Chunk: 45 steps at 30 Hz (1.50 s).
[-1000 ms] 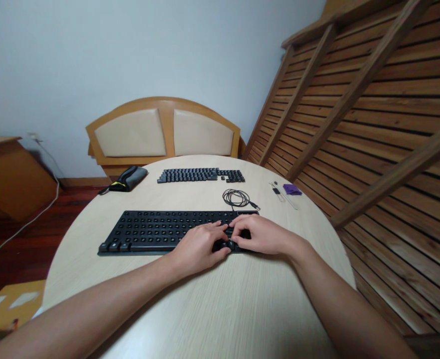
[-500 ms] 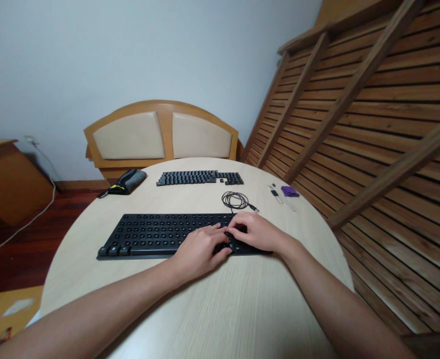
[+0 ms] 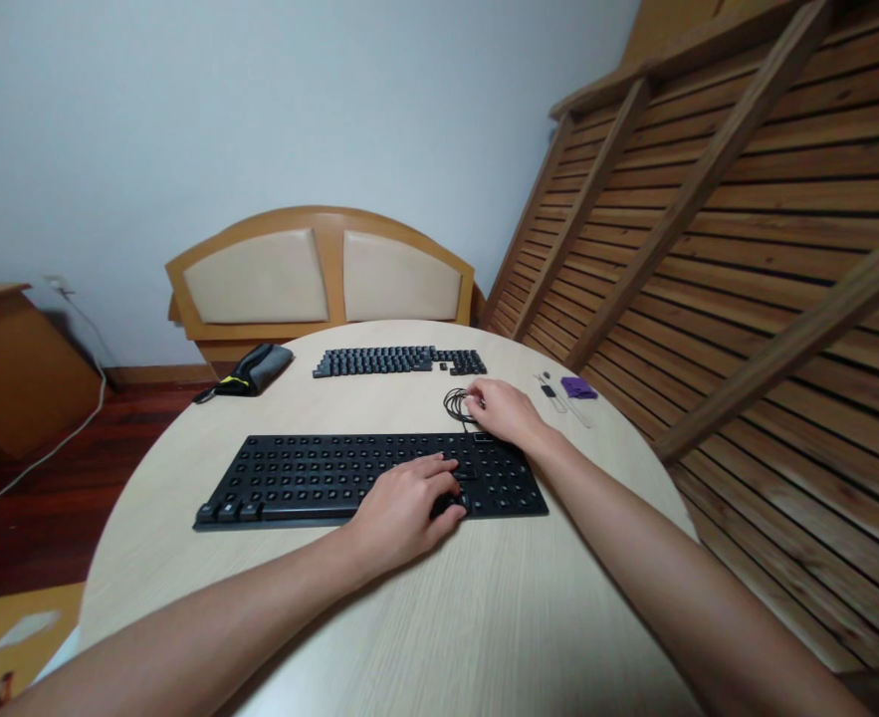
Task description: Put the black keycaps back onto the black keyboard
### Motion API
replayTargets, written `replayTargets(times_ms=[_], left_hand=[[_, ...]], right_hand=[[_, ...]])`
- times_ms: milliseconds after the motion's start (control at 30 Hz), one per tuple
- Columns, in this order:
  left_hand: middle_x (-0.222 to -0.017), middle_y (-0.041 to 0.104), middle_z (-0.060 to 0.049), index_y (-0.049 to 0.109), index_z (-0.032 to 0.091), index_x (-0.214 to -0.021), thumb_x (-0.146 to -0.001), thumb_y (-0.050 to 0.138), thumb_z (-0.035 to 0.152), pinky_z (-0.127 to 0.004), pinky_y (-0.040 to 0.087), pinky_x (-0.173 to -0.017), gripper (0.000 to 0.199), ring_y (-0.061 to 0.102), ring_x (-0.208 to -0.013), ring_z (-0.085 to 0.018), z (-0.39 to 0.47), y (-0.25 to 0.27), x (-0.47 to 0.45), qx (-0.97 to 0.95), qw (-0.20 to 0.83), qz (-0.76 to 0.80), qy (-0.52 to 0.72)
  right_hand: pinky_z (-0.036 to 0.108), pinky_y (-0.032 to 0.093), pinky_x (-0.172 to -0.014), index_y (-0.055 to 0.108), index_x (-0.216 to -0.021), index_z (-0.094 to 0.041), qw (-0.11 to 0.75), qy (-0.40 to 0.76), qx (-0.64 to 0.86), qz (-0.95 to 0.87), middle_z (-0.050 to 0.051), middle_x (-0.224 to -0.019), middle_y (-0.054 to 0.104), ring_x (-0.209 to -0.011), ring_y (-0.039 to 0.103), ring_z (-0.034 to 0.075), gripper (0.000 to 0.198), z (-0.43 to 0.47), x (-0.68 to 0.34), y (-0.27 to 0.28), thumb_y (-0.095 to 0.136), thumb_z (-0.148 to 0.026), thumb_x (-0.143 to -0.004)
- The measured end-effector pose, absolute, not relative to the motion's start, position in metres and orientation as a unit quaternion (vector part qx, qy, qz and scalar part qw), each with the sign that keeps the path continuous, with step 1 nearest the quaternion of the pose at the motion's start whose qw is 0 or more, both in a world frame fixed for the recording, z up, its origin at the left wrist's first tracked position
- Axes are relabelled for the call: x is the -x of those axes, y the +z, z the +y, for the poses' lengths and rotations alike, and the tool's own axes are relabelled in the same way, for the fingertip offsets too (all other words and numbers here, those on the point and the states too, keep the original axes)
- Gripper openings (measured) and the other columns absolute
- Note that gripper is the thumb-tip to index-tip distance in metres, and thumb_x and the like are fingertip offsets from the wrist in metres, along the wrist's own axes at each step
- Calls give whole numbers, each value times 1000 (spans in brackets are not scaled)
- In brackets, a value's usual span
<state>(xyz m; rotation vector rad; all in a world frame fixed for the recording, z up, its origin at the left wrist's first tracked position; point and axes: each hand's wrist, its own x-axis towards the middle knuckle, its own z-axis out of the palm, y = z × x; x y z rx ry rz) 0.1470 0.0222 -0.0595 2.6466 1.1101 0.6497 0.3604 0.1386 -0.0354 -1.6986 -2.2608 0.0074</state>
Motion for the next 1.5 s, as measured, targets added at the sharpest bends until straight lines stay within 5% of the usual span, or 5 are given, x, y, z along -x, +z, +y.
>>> replayTargets(times_ms=[567, 733, 1000, 1267, 1500], left_hand=[[-137, 64, -10, 71, 19, -101, -92, 65, 32, -44, 47, -110, 17, 58, -129, -28, 24, -60, -147, -898, 99, 372, 215], [-138, 63, -10, 70, 18, -101, -92, 65, 32, -44, 47, -110, 18, 58, -130, -28, 24, -60, -147, -898, 103, 371, 214], [-138, 63, -11, 70, 18, -101, -91, 66, 32, -44, 48, -110, 18, 57, -130, -28, 25, -59, -147, -897, 106, 374, 210], [-138, 63, -11, 70, 18, -100, -91, 65, 33, -44, 47, -110, 18, 58, -130, -27, 23, -58, -147, -897, 105, 375, 210], [-137, 64, -10, 70, 19, -99, -91, 66, 32, -44, 48, -109, 17, 59, -127, -27, 24, -57, -146, -898, 100, 373, 212]], right_hand=[[47, 46, -97, 46, -146, -18, 51, -11, 686, -726, 23, -136, 59, -124, 56, 37, 67, 216, -323, -53, 51, -57, -93], [45, 47, -95, 59, -135, -16, 56, -23, 679, -732, 21, -133, 61, -122, 57, 37, 57, 215, -319, -54, 54, -53, -92], [36, 48, -92, 67, -121, -17, 81, -34, 629, -772, 16, -120, 72, -112, 66, 28, 31, 193, -310, -49, 53, -24, -94], [35, 41, -101, 76, -98, -21, 110, 4, 532, -840, 10, -109, 76, -113, 65, 26, 16, 160, -318, -34, 67, -32, -90], [32, 50, -87, 69, -109, -21, 185, 76, 507, -838, 6, -108, 76, -100, 70, 21, 17, 115, -360, -33, 63, -26, -94]])
